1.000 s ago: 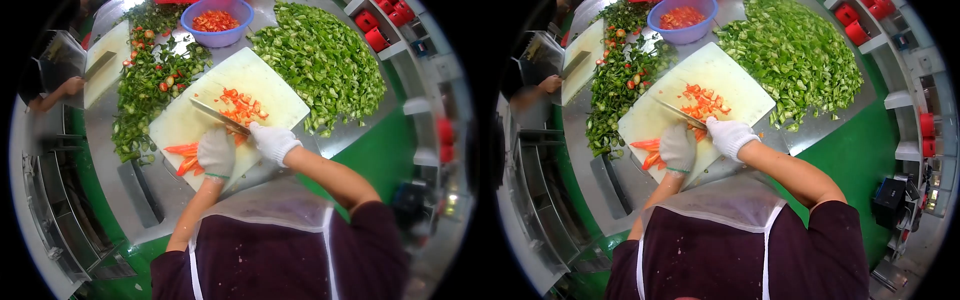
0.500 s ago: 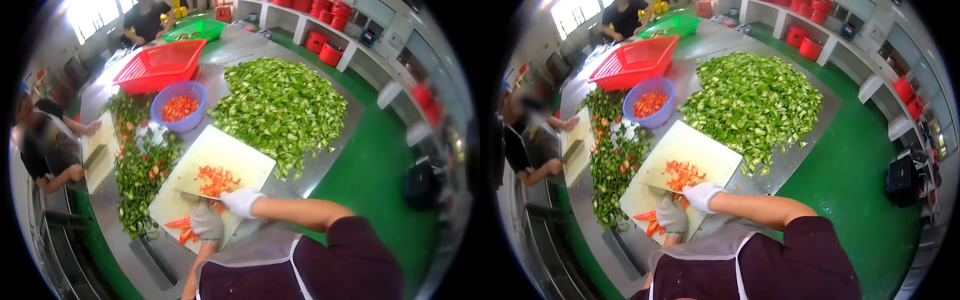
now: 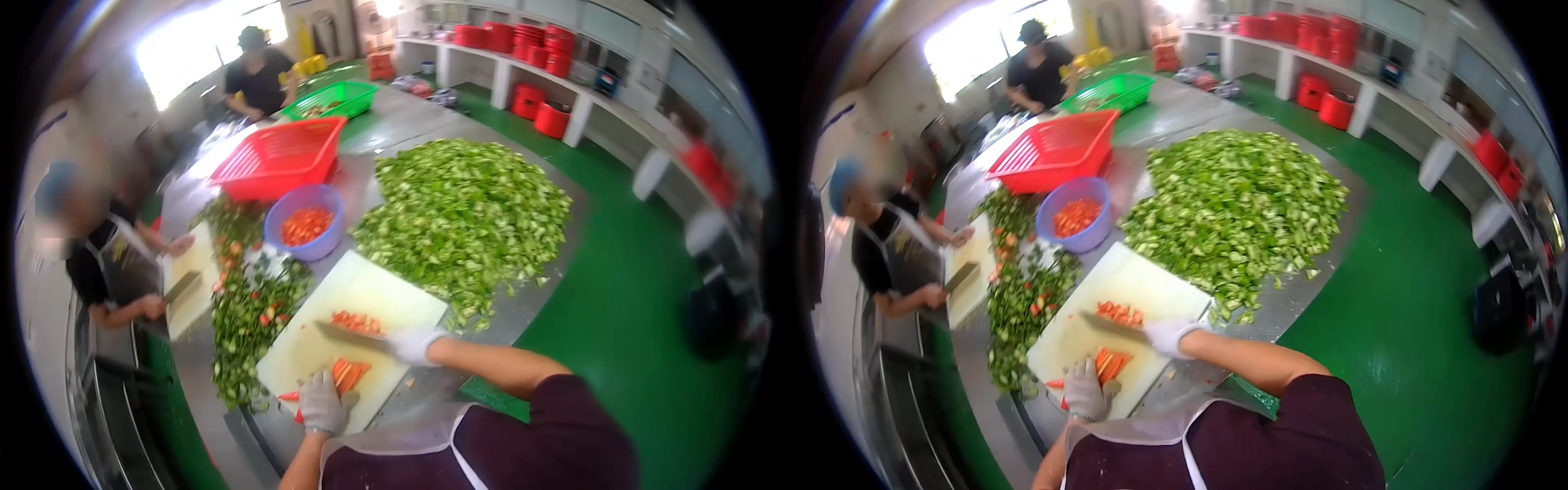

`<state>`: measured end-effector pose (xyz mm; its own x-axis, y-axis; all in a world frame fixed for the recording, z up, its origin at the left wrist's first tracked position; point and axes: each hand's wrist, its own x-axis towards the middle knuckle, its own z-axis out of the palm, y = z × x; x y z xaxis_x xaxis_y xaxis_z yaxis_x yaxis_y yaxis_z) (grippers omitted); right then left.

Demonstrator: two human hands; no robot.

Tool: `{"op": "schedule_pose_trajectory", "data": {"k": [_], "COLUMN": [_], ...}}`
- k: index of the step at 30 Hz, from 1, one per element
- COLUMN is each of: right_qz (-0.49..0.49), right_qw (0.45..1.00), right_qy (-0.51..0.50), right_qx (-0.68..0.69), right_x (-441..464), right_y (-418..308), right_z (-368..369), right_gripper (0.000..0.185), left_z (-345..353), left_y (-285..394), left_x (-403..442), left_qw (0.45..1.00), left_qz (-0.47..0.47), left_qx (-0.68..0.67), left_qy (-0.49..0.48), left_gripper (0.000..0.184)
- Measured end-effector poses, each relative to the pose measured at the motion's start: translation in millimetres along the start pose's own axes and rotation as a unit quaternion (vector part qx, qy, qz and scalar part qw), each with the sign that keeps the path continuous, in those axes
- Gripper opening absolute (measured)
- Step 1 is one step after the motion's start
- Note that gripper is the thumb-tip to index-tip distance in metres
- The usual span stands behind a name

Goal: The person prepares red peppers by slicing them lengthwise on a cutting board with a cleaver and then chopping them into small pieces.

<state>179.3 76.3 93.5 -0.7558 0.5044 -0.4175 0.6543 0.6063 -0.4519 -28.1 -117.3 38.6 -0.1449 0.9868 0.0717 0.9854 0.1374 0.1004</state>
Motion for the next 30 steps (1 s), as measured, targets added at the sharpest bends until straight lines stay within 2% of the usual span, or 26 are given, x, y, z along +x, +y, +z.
{"op": "schedule_pose_trajectory", "data": {"k": [1,3,7,10,12,15,18,19,20,22,23,28,30], "right_qz": [-0.005,0.027,0.037,0.024,0.018,0.023,-0.013,0.010,0.052,0.024,0.031,-0.007,0.056], "right_qw": [1.000,0.999,0.999,0.997,0.995,0.997,0.996,0.995,0.995,0.993,0.993,0.995,0.990], "right_qy": [-0.004,-0.018,0.038,0.072,0.078,0.019,0.028,0.029,-0.010,0.038,0.035,0.014,-0.065], "right_qx": [0.013,-0.011,-0.008,-0.032,-0.053,-0.067,-0.089,-0.092,-0.085,-0.106,-0.112,-0.103,-0.112], "right_x": [-8,-3,-2,-4,-14,-16,-17,-14,-10,-19,-27,-40,-38], "right_y": [-1,16,21,11,-3,-25,-24,-28,-33,-28,-24,-39,-48], "right_z": [-14,-11,5,11,8,10,13,10,2,-1,-5,-15,-22], "right_gripper": [0.034,0.034,0.032,0.029,0.026,0.023,0.022,0.022,0.023,0.023,0.022,0.023,0.033], "left_z": [-4,1,-12,12,22,11,9,2,-5,-7,-3,16,21], "left_y": [1,2,24,23,23,26,25,25,16,24,25,15,12], "left_x": [5,17,38,31,25,28,33,35,26,29,27,28,30], "left_qw": [0.999,0.998,0.985,0.997,0.993,0.997,0.996,0.994,0.995,0.994,0.987,0.984,0.982], "left_qz": [-0.026,-0.046,-0.115,-0.076,-0.049,-0.058,-0.076,-0.086,-0.086,-0.047,-0.045,-0.020,-0.029], "left_qx": [-0.017,-0.026,-0.043,-0.007,0.014,-0.026,-0.047,-0.051,-0.054,-0.085,-0.113,-0.159,-0.174], "left_qy": [-0.041,-0.046,-0.123,0.003,0.111,0.038,-0.023,-0.041,-0.012,0.055,0.109,0.082,0.067], "left_gripper": [0.074,0.072,0.070,0.069,0.061,0.064,0.062,0.061,0.060,0.057,0.049,0.033,0.034]}}
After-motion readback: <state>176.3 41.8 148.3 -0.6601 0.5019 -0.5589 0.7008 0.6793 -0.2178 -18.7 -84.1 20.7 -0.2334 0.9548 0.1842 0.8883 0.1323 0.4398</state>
